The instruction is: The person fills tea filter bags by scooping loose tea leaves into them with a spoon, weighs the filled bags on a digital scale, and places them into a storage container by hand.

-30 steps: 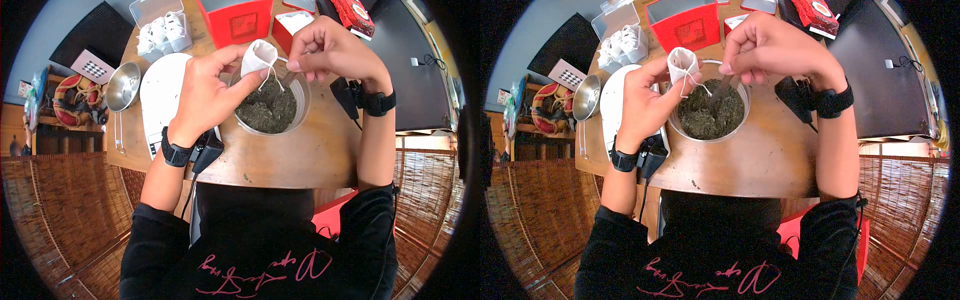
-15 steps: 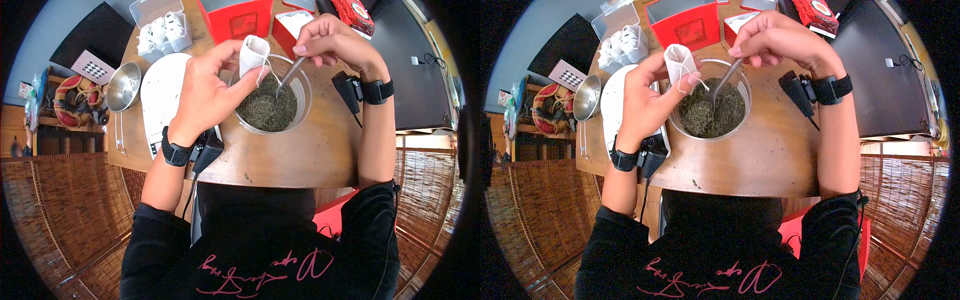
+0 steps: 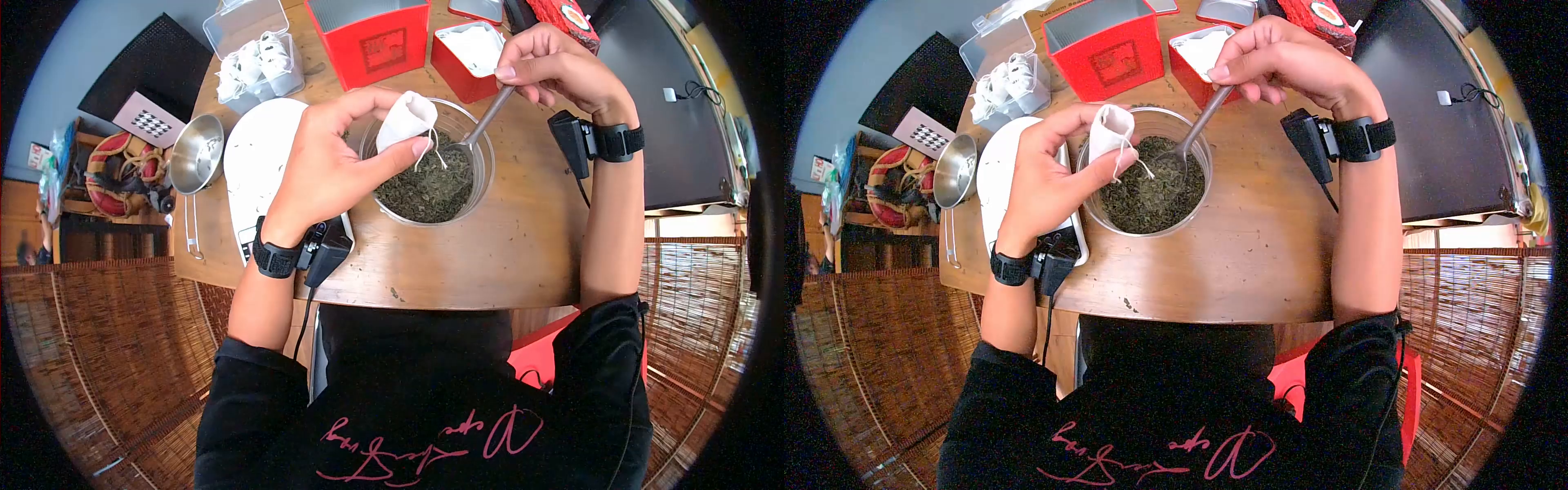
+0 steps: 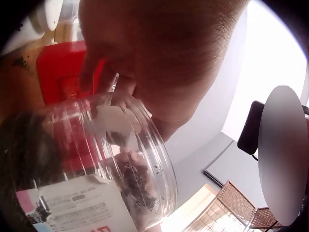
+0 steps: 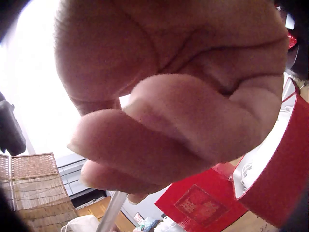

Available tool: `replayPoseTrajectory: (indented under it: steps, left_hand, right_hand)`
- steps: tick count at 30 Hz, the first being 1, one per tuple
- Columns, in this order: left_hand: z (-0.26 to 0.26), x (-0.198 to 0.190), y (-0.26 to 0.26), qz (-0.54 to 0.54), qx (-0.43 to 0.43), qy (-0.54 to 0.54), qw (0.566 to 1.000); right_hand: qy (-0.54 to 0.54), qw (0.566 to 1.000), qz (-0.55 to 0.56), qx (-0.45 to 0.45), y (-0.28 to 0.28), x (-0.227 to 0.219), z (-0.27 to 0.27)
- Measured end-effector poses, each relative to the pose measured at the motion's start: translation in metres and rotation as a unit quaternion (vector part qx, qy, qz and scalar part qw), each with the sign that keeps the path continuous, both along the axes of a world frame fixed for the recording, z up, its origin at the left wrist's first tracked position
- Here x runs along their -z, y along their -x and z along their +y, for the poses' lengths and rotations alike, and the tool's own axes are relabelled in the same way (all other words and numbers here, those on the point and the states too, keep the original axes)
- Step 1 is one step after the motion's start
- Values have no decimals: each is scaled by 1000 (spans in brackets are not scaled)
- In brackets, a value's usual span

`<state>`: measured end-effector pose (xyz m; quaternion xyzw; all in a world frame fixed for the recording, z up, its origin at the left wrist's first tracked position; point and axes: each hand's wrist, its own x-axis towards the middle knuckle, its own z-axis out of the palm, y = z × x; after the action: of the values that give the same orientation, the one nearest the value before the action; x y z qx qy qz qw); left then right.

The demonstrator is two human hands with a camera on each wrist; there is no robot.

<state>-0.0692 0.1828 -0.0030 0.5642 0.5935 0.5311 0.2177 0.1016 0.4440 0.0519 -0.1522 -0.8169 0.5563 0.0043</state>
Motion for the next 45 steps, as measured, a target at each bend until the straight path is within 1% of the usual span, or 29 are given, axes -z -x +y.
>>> replayPoseTrajectory:
  steps: [5, 7, 11, 13, 14, 15, 17, 18, 21, 25, 27, 28, 30, 37, 39, 43, 45]
  left_hand:
    - [1, 2, 1, -3, -9, -1, 1000]
    - [1, 1, 1, 5, -11, 1, 1000]
    - [-1, 0, -1, 30, -19, 7, 999]
    - [0, -1, -2, 33, -19, 7, 999]
    - [0, -2, -2, 28, -20, 7, 999]
    - [0, -2, -3, 24, -21, 7, 999]
    - [0, -2, -2, 23, -21, 9, 999]
    - [0, -2, -2, 22, -20, 10, 1000]
    - [0, -3, -2, 41, -22, 12, 999]
    - [1, 0, -1, 45, -16, -2, 999]
    - [1, -1, 0, 52, -10, -7, 999]
    - [1, -1, 0, 51, -10, -7, 999]
    - [1, -1, 0, 56, -7, -7, 998]
    - [0, -1, -1, 58, -2, -9, 998]
    - [0, -1, -1, 43, 6, 0, 999]
    - [-1, -3, -1, 46, 33, -6, 998]
    - [1, 1, 0, 87, 24, -44, 995]
  right_hand:
    - [23, 1000, 4, -14, -3, 2, 12]
    - [60, 998, 19, 1, -8, 0, 17]
    - [53, 998, 43, 17, -15, -9, 19]
    - [30, 997, 53, 46, -18, -11, 22]
    - [56, 996, 64, 31, -21, -5, 36]
    - [56, 996, 64, 30, -27, 0, 47]
    - [36, 994, 70, 72, -31, -6, 46]
    - [47, 995, 75, 48, -32, -6, 51]
    - [32, 994, 89, 53, -35, -10, 51]
    - [29, 991, 101, 77, -32, -20, 34]
    - [102, 980, 121, 120, -30, -25, 23]
    - [102, 980, 120, 120, -29, -25, 20]
    - [84, 978, 127, 140, -27, -26, 15]
    - [47, 983, 123, 131, -21, -33, 0]
    - [12, 985, 104, 140, -19, -37, -6]
    - [-6, 985, 84, 151, -16, -51, -26]
    - [-30, 984, 81, 153, -16, -53, -28]
